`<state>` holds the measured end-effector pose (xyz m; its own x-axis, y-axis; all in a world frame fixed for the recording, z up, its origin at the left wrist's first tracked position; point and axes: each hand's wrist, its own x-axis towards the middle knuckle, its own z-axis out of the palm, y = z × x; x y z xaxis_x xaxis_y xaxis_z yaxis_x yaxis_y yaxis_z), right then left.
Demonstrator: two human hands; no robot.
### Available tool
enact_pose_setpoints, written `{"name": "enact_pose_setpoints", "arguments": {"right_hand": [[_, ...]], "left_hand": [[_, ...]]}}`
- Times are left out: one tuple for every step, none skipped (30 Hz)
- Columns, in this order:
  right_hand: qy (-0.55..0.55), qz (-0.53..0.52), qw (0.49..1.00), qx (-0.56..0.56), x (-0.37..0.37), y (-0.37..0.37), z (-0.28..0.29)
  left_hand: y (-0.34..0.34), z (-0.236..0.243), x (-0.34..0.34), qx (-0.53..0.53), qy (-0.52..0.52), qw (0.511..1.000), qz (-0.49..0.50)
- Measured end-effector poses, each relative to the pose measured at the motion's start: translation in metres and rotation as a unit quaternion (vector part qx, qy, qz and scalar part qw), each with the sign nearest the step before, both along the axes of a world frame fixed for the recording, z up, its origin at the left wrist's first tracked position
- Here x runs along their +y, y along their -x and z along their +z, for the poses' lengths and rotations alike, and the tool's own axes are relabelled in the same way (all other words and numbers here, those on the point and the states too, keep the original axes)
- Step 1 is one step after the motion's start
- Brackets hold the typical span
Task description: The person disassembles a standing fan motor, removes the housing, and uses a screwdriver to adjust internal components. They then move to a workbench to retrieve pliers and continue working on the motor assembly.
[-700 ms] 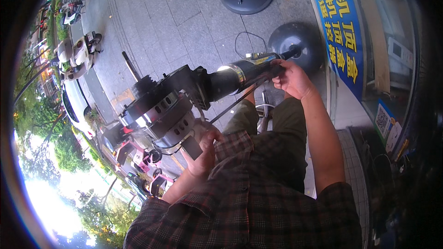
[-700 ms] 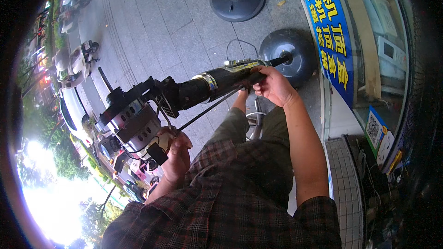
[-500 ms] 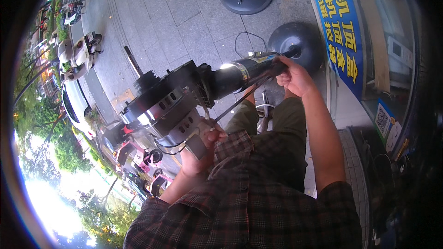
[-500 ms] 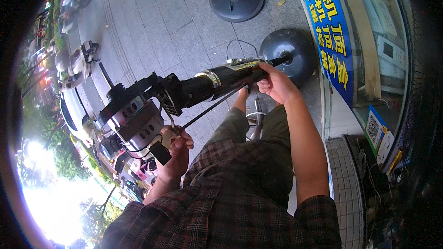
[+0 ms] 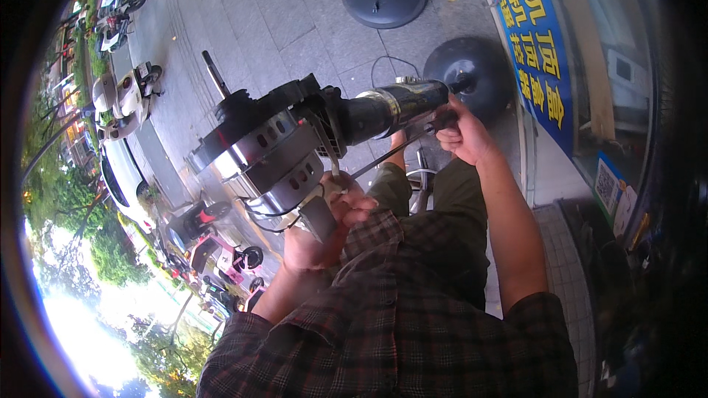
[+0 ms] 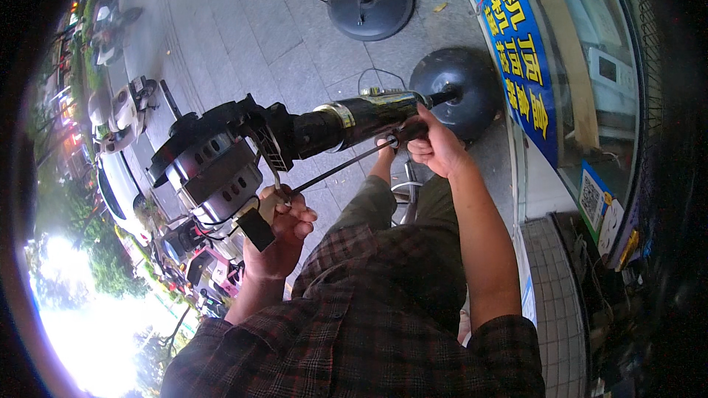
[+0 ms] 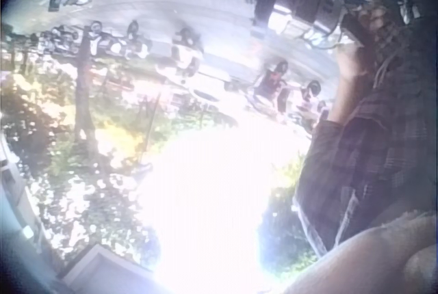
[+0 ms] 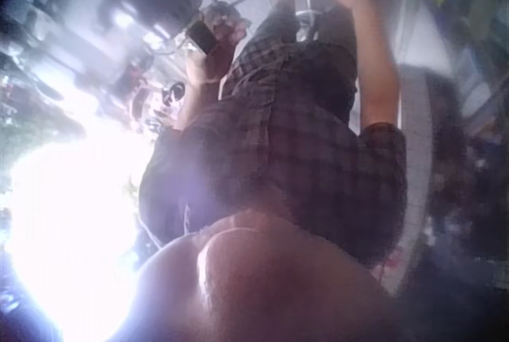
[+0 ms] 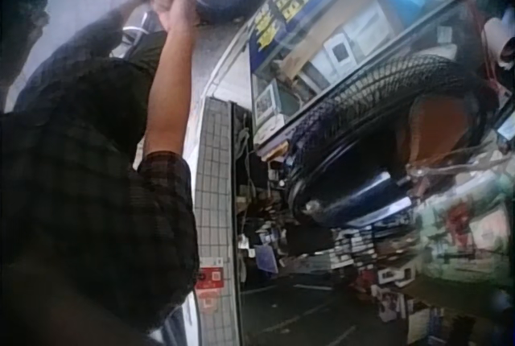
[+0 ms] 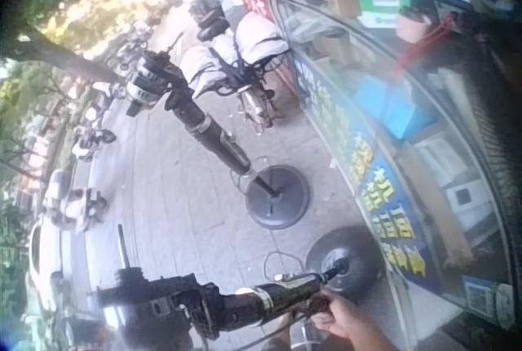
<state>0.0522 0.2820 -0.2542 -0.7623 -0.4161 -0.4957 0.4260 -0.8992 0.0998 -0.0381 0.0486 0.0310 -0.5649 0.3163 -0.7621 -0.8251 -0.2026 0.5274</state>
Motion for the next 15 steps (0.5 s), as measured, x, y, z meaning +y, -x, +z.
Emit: {"name": "enact_pose_setpoints", "arguments": {"right_hand": [[0.074,-0.001,0.996,0.051,0.006,-0.011,-0.028],[0.148,0.001,0.983,0.104,0.010,-0.017,-0.044],[0.082,-0.017,0.996,0.043,0.007,-0.015,-0.038],[0.017,-0.033,0.999,-0.018,-0.001,-0.009,-0.019],[-0.052,-0.051,0.994,-0.081,-0.005,-0.003,-0.001],[-0.061,-0.056,0.992,-0.099,-0.006,0.004,0.014],[-0.072,-0.060,0.989,-0.116,-0.006,0.012,0.028],[-0.082,-0.063,0.986,-0.134,-0.006,0.015,0.034],[-0.083,-0.033,0.991,-0.103,0.000,0.011,0.026],[-0.083,-0.002,0.994,-0.071,0.010,0.008,0.013],[-0.084,0.029,0.995,-0.039,0.017,0.005,0.001],[-0.091,0.021,0.995,-0.030,0.018,0.009,-0.002],[-0.099,0.013,0.995,-0.021,0.018,0.012,-0.004],[-0.108,0.006,0.994,-0.011,0.017,0.014,-0.006],[-0.110,-0.028,0.992,-0.047,0.011,0.022,0.001]], "left_hand": [[0.003,0.002,0.004,0.002,0.018,0.999,-0.034],[0.006,0.003,0.007,0.006,0.039,0.997,-0.066],[0.008,0.004,0.007,0.012,0.060,0.994,-0.091],[0.008,0.004,0.005,0.023,0.053,0.994,-0.089],[0.007,0.001,0.002,0.032,0.042,0.995,-0.088],[0.007,-0.001,0.001,0.041,0.032,0.995,-0.089],[0.006,-0.002,0.000,0.040,0.029,0.995,-0.085],[0.006,-0.002,-0.002,0.040,0.027,0.996,-0.081],[0.005,-0.005,-0.004,0.039,0.022,0.996,-0.078],[0.005,-0.008,-0.007,0.042,0.000,0.997,-0.069],[0.004,-0.012,-0.011,0.044,-0.022,0.997,-0.059],[0.004,-0.013,-0.012,0.047,-0.041,0.997,-0.049],[0.004,-0.012,-0.012,0.032,-0.049,0.998,-0.035],[0.003,-0.012,-0.012,0.045,-0.046,0.997,-0.042],[0.001,-0.011,-0.011,0.059,-0.040,0.996,-0.046]]}}
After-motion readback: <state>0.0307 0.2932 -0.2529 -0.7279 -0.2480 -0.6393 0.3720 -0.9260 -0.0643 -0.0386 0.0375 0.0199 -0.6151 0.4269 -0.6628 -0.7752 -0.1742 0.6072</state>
